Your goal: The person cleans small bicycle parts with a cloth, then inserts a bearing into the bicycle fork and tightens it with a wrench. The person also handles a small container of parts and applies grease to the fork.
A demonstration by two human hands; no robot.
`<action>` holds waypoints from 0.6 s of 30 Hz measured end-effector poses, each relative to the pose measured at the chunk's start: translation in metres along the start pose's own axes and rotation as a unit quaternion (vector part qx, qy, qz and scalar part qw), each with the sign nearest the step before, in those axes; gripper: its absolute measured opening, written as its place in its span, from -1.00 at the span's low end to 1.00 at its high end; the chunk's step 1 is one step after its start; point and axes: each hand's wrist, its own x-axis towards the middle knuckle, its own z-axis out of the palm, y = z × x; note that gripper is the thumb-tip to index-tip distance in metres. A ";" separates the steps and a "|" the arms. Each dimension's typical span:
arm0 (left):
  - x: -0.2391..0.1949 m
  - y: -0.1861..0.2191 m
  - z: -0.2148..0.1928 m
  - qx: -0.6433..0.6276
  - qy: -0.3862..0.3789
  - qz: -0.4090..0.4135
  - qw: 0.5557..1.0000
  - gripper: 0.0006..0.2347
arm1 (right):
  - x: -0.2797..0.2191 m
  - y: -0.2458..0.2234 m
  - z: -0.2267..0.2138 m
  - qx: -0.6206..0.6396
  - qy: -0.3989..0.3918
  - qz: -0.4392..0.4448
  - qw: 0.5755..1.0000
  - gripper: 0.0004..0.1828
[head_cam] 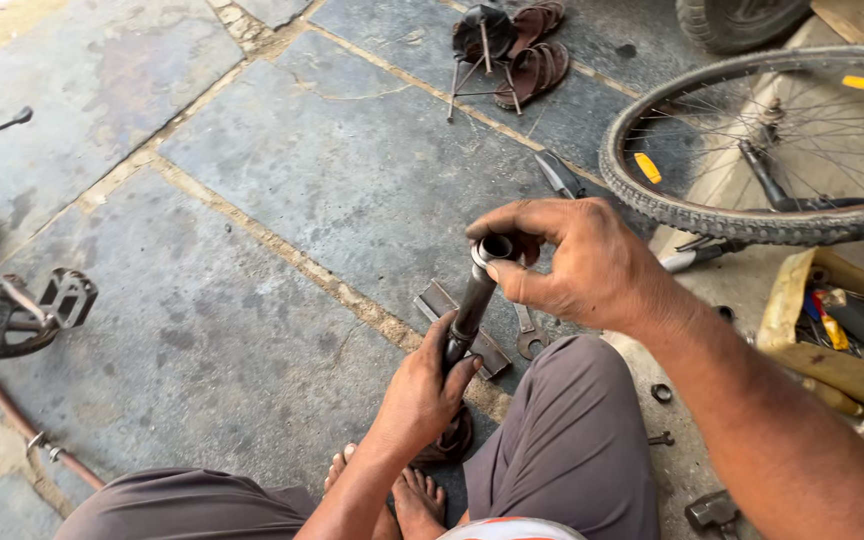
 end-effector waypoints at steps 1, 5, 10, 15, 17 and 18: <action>-0.002 -0.002 -0.001 -0.006 0.000 0.007 1.000 -0.46 | 0.003 0.000 0.001 0.009 -0.021 0.057 0.998 -0.56; -0.003 -0.011 -0.003 -0.017 0.002 0.021 1.000 -0.46 | 0.002 0.014 0.012 0.037 -0.068 0.184 0.980 -0.45; -0.001 -0.025 -0.005 -0.072 0.009 0.038 0.997 -0.36 | -0.008 0.042 0.081 0.088 -0.136 0.177 0.971 -0.46; -0.006 -0.027 -0.012 -0.086 0.078 0.070 0.991 -0.21 | -0.013 0.056 0.100 0.134 -0.143 0.145 0.970 -0.48; -0.007 -0.023 -0.016 -0.113 0.107 0.092 0.983 -0.23 | -0.009 0.063 0.107 0.083 -0.141 0.137 0.977 -0.51; -0.007 -0.023 -0.020 -0.131 0.110 0.086 0.982 -0.27 | -0.008 0.072 0.112 0.057 -0.140 0.134 0.979 -0.52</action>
